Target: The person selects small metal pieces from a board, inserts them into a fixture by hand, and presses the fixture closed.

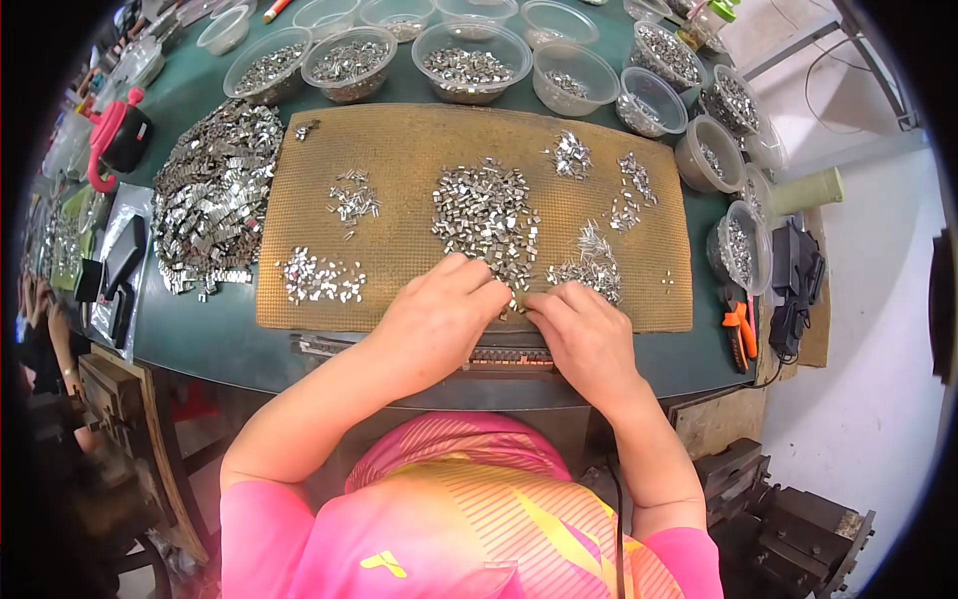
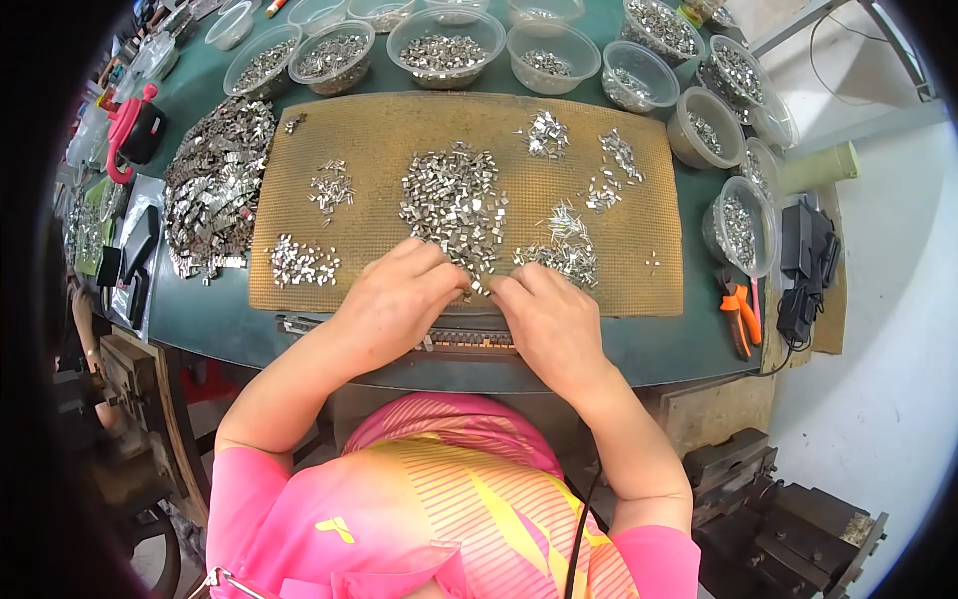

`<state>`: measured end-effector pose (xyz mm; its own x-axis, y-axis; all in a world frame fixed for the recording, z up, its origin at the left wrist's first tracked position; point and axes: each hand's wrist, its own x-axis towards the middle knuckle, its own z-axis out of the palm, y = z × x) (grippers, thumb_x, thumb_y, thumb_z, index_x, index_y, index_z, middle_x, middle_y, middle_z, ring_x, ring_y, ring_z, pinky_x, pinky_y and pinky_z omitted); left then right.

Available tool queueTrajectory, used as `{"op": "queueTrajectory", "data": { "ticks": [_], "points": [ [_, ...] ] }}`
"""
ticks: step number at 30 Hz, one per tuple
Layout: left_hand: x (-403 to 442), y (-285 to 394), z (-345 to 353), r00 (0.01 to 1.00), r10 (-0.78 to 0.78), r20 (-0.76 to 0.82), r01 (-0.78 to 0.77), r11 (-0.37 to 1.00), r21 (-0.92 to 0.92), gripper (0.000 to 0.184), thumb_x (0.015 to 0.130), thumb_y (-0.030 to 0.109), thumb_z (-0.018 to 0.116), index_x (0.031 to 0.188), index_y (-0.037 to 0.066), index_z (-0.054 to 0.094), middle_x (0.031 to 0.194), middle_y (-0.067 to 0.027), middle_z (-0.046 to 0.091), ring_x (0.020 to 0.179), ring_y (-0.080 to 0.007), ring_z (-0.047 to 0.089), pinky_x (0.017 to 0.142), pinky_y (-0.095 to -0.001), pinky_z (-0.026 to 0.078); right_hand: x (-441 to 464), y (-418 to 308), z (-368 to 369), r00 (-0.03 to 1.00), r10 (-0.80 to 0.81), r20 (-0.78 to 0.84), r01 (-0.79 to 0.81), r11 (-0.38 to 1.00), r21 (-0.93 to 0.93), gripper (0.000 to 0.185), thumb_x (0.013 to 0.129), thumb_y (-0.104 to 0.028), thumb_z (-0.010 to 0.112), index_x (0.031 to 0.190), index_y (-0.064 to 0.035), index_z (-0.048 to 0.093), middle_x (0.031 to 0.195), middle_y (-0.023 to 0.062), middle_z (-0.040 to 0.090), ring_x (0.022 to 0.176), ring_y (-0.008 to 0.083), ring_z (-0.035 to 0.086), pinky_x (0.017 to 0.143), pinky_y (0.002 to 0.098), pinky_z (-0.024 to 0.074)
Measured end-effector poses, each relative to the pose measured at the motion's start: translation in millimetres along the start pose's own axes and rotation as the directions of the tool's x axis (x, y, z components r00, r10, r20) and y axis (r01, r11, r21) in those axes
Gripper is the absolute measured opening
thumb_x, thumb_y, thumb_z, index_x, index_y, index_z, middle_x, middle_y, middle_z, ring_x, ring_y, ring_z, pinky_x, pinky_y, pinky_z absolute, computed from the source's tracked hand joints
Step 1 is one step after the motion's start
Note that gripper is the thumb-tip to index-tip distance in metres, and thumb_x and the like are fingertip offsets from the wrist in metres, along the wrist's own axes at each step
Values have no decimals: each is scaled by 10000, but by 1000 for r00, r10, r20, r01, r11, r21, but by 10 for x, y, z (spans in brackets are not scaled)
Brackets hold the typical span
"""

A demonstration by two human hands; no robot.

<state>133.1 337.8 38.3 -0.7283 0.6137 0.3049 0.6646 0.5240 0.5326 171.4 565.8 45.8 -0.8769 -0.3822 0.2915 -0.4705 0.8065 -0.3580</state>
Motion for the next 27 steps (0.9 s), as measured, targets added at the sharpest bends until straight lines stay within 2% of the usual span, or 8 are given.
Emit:
{"op": "queueTrajectory", "data": {
  "ticks": [7,13,19,22,25,27],
  "points": [
    [2,54,57,997,35,75,-41,995,86,132,881,84,712,1013,77,705,972,-73,594,997,-290,610,826,-408,559,-1,28,0,1000,-10,10,10,1000,23,156,895,-88,781,1012,-91,677,914,54,641,836,262,682,708,393,555],
    [-12,31,66,997,33,73,-37,997,62,131,874,91,715,1003,81,700,975,-75,591,1002,-292,605,830,-408,556,-161,-172,-135,998,-66,11,63,977,204,194,881,-83,798,1023,-73,667,1053,72,702,956,303,692,830,424,541],
    [-38,15,15,999,-13,40,14,999,-29,141,890,107,779,996,72,692,984,-77,617,1005,-306,613,833,-422,541,-202,-261,-54,998,-66,13,63,986,156,199,882,-107,803,1028,-66,674,1087,81,702,1033,313,680,917,434,525],
    [-78,16,-68,999,-47,-8,46,997,-60,144,900,105,789,994,66,687,971,-82,650,975,-311,633,821,-430,537,-131,-204,-144,996,-51,77,34,977,208,177,898,-143,802,1022,-81,691,1063,78,709,987,304,688,869,421,539],
    [-162,9,-144,994,-107,-24,103,986,-129,135,908,89,780,995,60,682,943,-94,681,920,-318,658,797,-435,536,-79,-123,-101,998,58,34,-63,988,142,161,910,-175,802,1018,-101,709,984,68,698,912,289,690,800,410,548],
    [-209,18,-171,990,-143,-18,137,972,-190,133,912,81,777,997,56,678,921,-105,692,886,-324,670,779,-437,535,-9,-88,-45,999,51,15,-52,996,78,151,909,-177,804,1003,-108,709,923,59,673,866,276,686,753,403,548]
  ]
}}
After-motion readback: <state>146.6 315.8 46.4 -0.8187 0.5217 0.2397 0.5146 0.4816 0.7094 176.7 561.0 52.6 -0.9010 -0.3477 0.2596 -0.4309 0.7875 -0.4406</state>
